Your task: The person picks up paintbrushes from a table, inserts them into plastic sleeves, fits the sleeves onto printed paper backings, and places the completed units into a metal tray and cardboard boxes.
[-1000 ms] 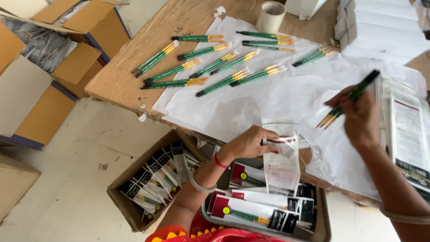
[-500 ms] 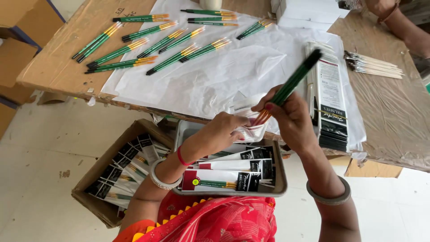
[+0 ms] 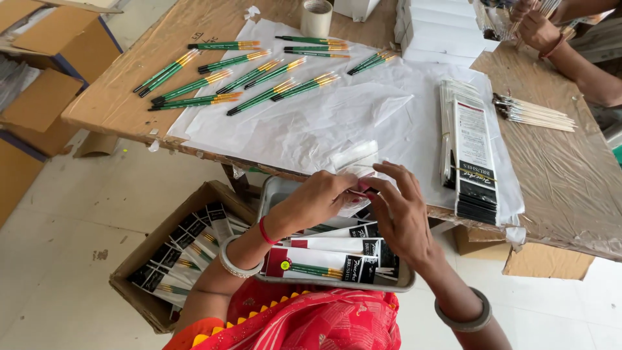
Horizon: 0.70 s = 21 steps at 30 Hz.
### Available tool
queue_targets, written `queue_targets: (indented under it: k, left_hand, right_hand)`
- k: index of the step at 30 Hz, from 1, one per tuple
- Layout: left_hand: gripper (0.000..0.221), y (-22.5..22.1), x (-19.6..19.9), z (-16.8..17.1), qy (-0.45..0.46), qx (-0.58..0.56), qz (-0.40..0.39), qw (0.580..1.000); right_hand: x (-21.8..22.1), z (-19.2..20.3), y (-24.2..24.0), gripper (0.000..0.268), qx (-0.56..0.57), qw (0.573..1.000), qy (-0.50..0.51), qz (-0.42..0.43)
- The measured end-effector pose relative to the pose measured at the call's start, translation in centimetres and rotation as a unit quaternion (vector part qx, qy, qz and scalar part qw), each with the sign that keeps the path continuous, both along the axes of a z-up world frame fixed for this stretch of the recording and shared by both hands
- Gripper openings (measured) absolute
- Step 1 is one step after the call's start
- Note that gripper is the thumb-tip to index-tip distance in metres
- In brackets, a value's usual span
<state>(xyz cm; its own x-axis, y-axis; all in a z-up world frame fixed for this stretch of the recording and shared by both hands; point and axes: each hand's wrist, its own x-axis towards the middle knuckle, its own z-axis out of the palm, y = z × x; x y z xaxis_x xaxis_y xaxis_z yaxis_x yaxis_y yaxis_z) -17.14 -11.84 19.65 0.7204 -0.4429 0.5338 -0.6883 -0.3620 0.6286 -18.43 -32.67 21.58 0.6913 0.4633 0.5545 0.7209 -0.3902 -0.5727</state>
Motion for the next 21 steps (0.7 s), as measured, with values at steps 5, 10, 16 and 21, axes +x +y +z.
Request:
queue_targets:
  k: [5, 10, 16, 21]
  left_hand:
    - [0.011, 0.6, -0.2, -0.9, 0.007, 0.043, 0.009, 0.999]
    - [0.01, 0.9, -0.4, -1.3, -0.001, 0.03, -0.008, 1.0]
    - [0.014, 1.9, -1.9, 0.2, 0.02, 0.013, -0.044, 0.999]
    - [0.013, 1.8, -1.0, -3.6, -0.034, -0.081, -0.059, 0.994]
  right_hand:
    - [-0.6, -3.3, -0.5, 0.039, -0.159, 0.939, -0.285, -0.107]
    - [-1.7, -2.5, -0.6, 0.039, -0.141, 0.952, -0.249, -0.111]
    - [-2.3, -6.4, -0.9, 0.049, 0.026, 0.991, -0.008, -0.13]
    - [-2.6, -13.6, -0.4, 0.042, 0.222, 0.934, 0.276, 0.04]
